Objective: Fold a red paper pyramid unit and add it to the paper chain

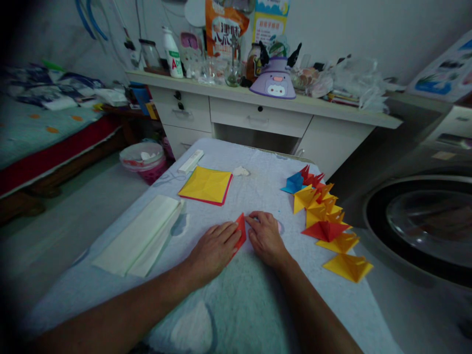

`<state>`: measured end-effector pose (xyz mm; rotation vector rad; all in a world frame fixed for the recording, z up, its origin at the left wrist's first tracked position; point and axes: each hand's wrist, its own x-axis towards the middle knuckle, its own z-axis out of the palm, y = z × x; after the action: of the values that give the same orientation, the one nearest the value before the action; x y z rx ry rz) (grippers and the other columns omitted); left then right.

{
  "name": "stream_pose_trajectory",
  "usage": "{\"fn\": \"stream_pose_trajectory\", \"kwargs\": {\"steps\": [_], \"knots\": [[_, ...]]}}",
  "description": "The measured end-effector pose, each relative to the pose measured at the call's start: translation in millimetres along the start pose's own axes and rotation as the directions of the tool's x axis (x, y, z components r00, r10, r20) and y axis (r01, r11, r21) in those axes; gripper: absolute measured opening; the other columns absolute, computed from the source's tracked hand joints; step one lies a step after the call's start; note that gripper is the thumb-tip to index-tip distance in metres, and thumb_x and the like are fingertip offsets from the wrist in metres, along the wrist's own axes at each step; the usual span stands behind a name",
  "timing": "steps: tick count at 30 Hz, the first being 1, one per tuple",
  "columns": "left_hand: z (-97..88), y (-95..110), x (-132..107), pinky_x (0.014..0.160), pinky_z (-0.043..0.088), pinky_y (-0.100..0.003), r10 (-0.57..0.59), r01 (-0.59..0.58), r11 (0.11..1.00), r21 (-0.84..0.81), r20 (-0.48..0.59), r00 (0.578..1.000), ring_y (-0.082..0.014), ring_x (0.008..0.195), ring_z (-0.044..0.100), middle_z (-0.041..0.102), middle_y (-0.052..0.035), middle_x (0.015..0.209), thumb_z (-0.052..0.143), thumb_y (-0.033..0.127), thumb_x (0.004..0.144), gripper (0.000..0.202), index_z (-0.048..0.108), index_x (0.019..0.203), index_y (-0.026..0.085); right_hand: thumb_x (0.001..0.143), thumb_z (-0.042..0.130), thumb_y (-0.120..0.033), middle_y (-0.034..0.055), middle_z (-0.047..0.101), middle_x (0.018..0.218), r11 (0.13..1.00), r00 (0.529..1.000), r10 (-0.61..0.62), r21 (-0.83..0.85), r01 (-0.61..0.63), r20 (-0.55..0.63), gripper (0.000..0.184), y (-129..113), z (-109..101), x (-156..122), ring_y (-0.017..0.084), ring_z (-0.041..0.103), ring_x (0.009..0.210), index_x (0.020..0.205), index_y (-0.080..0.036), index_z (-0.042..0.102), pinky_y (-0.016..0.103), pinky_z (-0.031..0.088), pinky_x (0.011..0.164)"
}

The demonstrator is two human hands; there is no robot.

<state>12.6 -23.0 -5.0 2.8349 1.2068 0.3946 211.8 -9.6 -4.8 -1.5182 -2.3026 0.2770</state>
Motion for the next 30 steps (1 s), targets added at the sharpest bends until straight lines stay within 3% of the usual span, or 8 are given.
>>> {"fn": "stream_pose_trajectory", "kwargs": {"steps": [10, 30], "knots": [[9.1, -2, -1, 0.107, 0.041, -0.039, 0.038, -0.037, 0.999, 0.012, -0.053, 0.998, -0.0238, 0.126, 0.051, 0.057, -0.0122, 0.135, 0.042, 0.023, 0.096, 0.033, 0.053, 0.125, 0.013, 0.091, 0.047, -0.022, 0.0111, 0.055, 0.127, 0.999, 1.000, 0.006, -0.033, -0.005, 0.020, 0.043, -3, -1, 0, 0.027, 0.044, 0.115, 0.133, -0.021, 0.056, 0.045, 0.037, 0.098], [13.1, -2, 2, 0.105, 0.044, -0.038, 0.062, -0.061, 0.997, 0.042, -0.029, 0.998, -0.0215, 0.126, 0.052, 0.059, -0.0112, 0.132, 0.040, 0.013, 0.094, 0.036, 0.052, 0.128, 0.014, 0.092, 0.048, -0.026, 0.0107, 0.056, 0.131, 0.966, 0.999, 0.012, -0.257, 0.000, 0.046, 0.044, -17, -1, 4, 0.029, 0.044, 0.115, 0.136, -0.021, 0.053, 0.045, 0.036, 0.098]]}}
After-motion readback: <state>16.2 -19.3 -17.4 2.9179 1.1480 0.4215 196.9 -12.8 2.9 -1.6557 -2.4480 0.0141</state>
